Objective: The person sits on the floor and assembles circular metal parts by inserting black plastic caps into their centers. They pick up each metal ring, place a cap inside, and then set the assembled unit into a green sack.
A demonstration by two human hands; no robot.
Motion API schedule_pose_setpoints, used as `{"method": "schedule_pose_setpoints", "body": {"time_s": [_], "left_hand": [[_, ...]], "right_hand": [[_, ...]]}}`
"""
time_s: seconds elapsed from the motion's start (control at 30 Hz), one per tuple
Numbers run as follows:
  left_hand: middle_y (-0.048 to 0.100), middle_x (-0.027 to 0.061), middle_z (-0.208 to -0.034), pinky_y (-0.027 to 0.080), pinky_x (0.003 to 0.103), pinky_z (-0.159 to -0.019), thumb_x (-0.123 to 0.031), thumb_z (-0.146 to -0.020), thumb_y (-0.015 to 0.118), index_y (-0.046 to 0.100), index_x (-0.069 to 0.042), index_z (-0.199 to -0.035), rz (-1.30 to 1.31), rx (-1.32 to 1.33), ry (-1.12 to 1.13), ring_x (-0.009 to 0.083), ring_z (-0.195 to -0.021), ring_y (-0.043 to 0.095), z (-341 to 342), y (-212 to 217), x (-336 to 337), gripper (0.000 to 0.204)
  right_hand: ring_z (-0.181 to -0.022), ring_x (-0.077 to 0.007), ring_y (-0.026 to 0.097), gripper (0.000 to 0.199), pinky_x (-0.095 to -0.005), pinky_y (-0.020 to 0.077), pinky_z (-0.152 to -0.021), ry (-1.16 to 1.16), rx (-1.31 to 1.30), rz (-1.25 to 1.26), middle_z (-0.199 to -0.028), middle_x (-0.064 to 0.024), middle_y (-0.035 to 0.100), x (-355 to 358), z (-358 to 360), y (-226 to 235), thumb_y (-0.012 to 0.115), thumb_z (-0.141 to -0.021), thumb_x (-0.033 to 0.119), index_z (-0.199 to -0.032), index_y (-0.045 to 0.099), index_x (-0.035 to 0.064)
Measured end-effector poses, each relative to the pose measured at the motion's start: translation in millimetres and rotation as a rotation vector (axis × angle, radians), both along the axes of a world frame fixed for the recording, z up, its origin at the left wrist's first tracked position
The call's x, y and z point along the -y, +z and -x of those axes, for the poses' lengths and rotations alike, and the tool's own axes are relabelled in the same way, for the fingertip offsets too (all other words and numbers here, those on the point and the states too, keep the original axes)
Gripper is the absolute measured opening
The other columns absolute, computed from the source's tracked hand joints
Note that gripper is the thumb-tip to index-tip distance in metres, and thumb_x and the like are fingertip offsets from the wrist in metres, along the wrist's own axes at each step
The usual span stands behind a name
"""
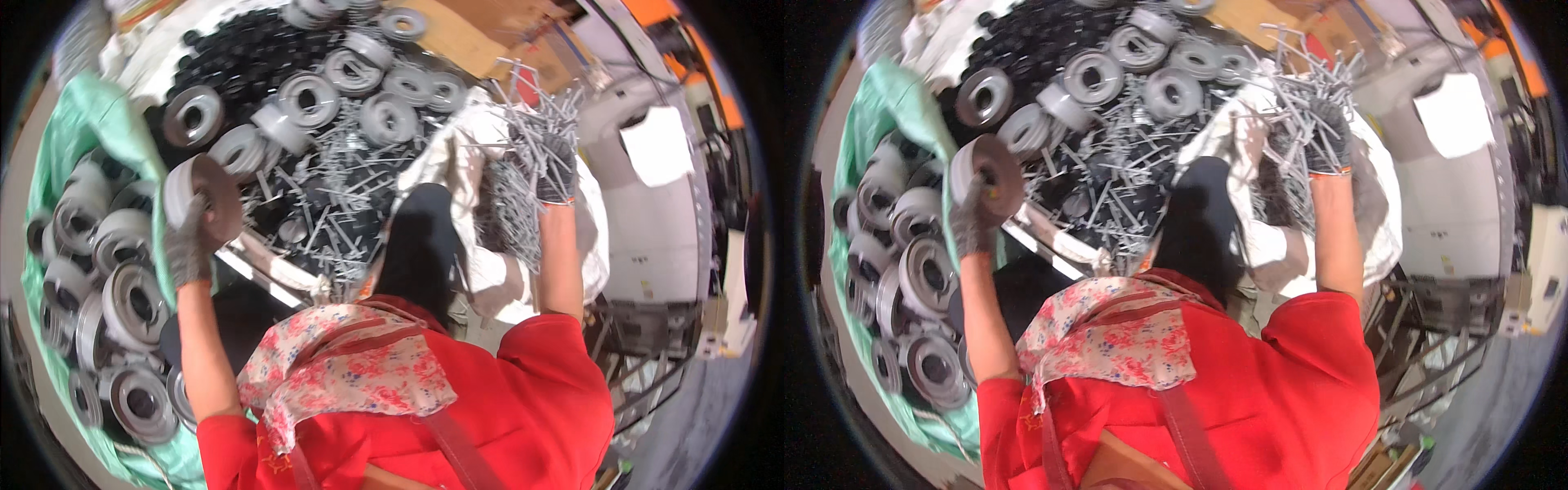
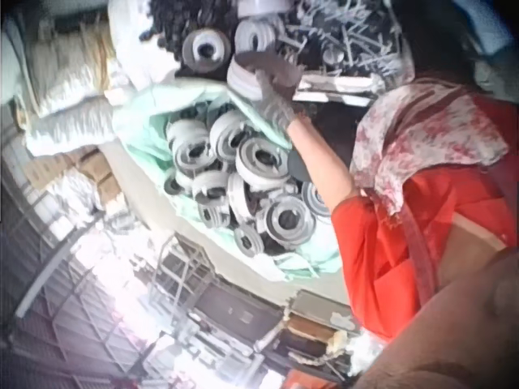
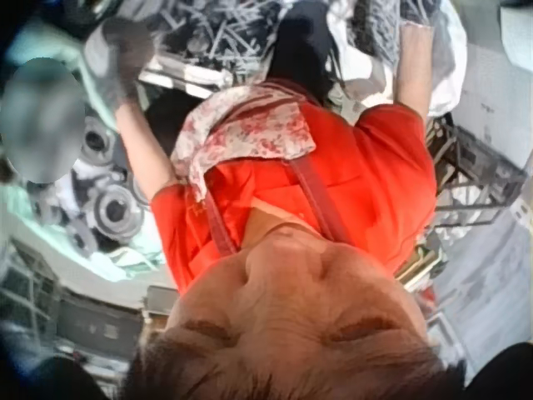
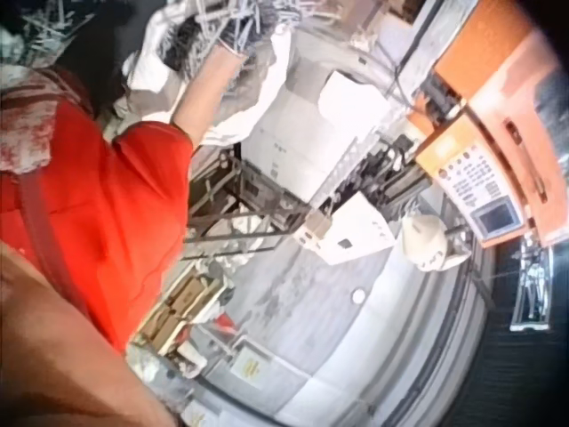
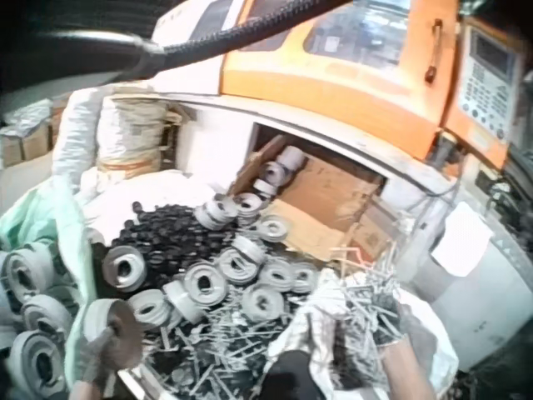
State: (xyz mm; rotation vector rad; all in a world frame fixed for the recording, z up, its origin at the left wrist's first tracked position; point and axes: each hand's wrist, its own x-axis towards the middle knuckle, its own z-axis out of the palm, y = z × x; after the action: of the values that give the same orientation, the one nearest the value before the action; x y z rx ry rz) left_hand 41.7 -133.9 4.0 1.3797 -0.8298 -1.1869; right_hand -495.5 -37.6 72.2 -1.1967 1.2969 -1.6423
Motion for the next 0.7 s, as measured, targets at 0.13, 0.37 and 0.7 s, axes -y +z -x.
{"method": "schedule_pose_setpoints", "body": {"time_s": [0.13,0.37,0.7], "left_hand": [[0.064,0.0069,-0.09,0.05,0.028,-0.066,-0.021,-0.078,0.071,0.06,-0.002,-0.104,-0.052,-0.057,-0.047,0.0152,-0.075,0.062,-7,-3,-2,0.033],[0.063,0.0066,-0.097,0.048,0.027,-0.07,-0.02,-0.077,0.072,0.06,-0.001,-0.109,-0.115,0.037,-0.07,0.0146,-0.081,0.06,1,-4,3,0.039],[0.065,0.0037,-0.087,0.048,0.026,-0.068,-0.023,-0.079,0.071,0.062,-0.002,-0.105,-0.113,0.15,0.011,0.0111,-0.075,0.059,8,-15,13,0.035]], "right_hand": [[-0.097,-0.0255,0.059,0.046,-0.0353,0.0522,-0.077,-0.211,0.295,-0.096,-0.107,-0.017,0.059,-77,67,31,0.059,-0.083,0.017,-0.125,0.044,0.0053],[-0.097,-0.0354,0.056,0.062,-0.0396,0.0468,-0.083,-0.567,-1.647,-1.012,-0.109,-0.0211,0.057,-89,91,-3,0.072,-0.068,0.03,-0.12,0.049,0.0045],[-0.09,-0.0215,0.061,0.025,-0.0286,0.0465,-0.082,0.272,-0.872,-0.318,-0.098,-0.0123,0.063,198,-135,-149,0.055,-0.085,0.017,-0.105,0.059,0.0024]]}}
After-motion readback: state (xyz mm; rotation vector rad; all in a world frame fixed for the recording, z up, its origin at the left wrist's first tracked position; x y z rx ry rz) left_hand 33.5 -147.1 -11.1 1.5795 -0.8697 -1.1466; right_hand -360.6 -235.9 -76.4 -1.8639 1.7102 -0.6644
